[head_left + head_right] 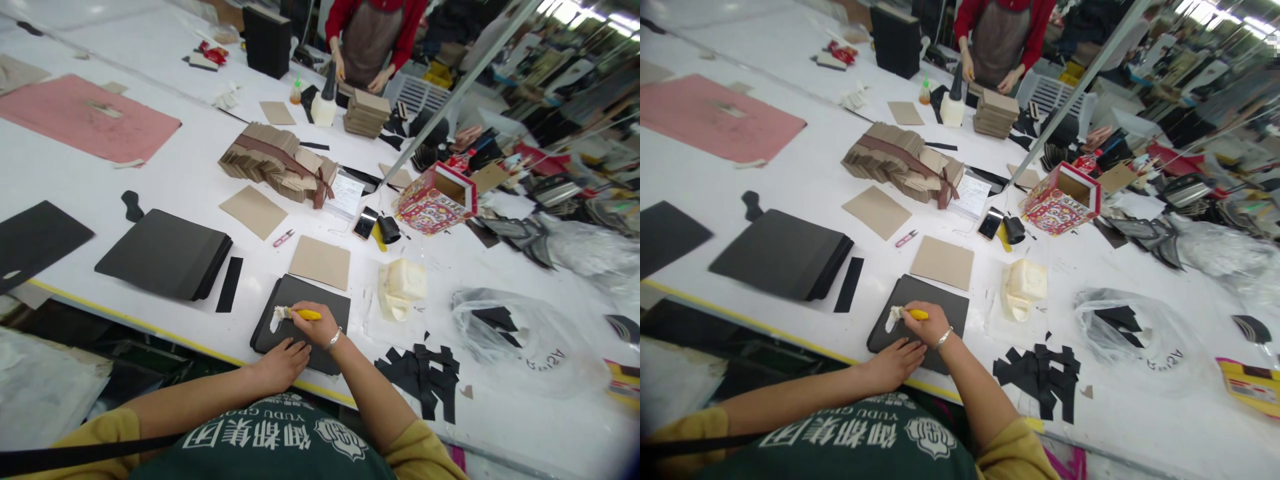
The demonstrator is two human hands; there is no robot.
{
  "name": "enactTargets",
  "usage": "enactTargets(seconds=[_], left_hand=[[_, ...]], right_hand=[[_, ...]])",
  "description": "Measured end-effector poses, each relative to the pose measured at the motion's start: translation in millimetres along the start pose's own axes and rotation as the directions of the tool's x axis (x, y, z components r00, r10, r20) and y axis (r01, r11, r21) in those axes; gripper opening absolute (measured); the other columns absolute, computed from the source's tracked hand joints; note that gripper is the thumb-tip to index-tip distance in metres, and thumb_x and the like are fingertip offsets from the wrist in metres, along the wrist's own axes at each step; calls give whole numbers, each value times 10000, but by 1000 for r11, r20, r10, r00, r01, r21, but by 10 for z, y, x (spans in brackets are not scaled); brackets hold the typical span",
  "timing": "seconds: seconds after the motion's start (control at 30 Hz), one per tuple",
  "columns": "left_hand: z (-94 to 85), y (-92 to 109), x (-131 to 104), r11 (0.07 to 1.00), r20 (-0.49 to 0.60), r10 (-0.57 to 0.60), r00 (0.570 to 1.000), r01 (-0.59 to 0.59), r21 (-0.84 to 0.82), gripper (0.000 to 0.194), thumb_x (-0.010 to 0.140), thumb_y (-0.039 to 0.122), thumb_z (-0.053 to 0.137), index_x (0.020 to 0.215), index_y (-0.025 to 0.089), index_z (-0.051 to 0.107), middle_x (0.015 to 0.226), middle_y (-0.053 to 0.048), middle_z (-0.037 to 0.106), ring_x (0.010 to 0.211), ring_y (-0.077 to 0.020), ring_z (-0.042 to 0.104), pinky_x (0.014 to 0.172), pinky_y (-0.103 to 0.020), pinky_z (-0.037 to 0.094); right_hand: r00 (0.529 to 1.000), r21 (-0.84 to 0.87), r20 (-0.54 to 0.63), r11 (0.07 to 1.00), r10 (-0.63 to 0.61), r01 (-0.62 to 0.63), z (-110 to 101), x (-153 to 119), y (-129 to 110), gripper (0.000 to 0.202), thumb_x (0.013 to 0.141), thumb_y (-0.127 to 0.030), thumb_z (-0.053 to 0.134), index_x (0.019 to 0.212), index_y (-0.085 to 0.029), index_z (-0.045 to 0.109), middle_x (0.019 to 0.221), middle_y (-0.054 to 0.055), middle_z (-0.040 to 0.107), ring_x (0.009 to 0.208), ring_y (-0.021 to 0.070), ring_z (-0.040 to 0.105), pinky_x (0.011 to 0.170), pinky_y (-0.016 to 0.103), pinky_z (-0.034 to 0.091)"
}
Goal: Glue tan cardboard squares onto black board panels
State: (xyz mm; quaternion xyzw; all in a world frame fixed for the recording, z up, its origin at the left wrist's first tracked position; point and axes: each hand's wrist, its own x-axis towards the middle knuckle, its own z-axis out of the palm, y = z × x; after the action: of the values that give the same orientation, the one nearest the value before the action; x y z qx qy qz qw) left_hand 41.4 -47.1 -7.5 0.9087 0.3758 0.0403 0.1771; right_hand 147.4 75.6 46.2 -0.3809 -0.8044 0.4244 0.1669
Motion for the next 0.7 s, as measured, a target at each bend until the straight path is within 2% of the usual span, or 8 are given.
enactTargets(seconds=[0.17,0.3,0.43,0.6,0.7], left_hand=[[-5,-2,4,1000,14,-4,1000,4,6,396,850,224,336,1219,134,449,1305,-120,433,1183,-258,371,943,-422,267],[-37,-9,27,1000,40,-1,999,1,5,392,843,226,357,1212,138,456,1308,-116,432,1178,-256,376,928,-417,283],[-62,-24,54,1000,58,3,998,-4,10,384,830,229,396,1202,161,464,1300,-106,442,1165,-241,390,906,-397,298],[-97,-48,94,1000,90,-2,996,2,4,366,826,276,433,1176,190,495,1282,-88,466,1139,-217,415,882,-353,302],[-115,-58,112,1000,121,6,993,-7,8,385,819,314,448,1187,207,489,1284,-76,464,1130,-210,418,862,-339,309]], right_hand=[[978,-22,-204,998,53,-58,-63,267,137,223,797,-340,456,807,-212,638,805,-2,653,753,124,588,726,221,433],[957,-31,-275,993,97,-110,-83,310,195,210,793,-332,455,788,-216,630,777,-10,651,730,127,587,712,221,432],[929,-68,-316,973,190,-223,-241,52,340,218,787,-352,441,776,-227,619,762,-19,645,715,127,583,689,220,435],[842,-105,-426,906,332,-410,-609,-467,579,252,786,-396,429,747,-223,609,711,-24,636,668,126,579,652,220,432],[795,-119,-497,880,348,-460,-718,-651,643,260,790,-399,432,738,-214,608,700,-21,636,656,125,581,660,220,425]])
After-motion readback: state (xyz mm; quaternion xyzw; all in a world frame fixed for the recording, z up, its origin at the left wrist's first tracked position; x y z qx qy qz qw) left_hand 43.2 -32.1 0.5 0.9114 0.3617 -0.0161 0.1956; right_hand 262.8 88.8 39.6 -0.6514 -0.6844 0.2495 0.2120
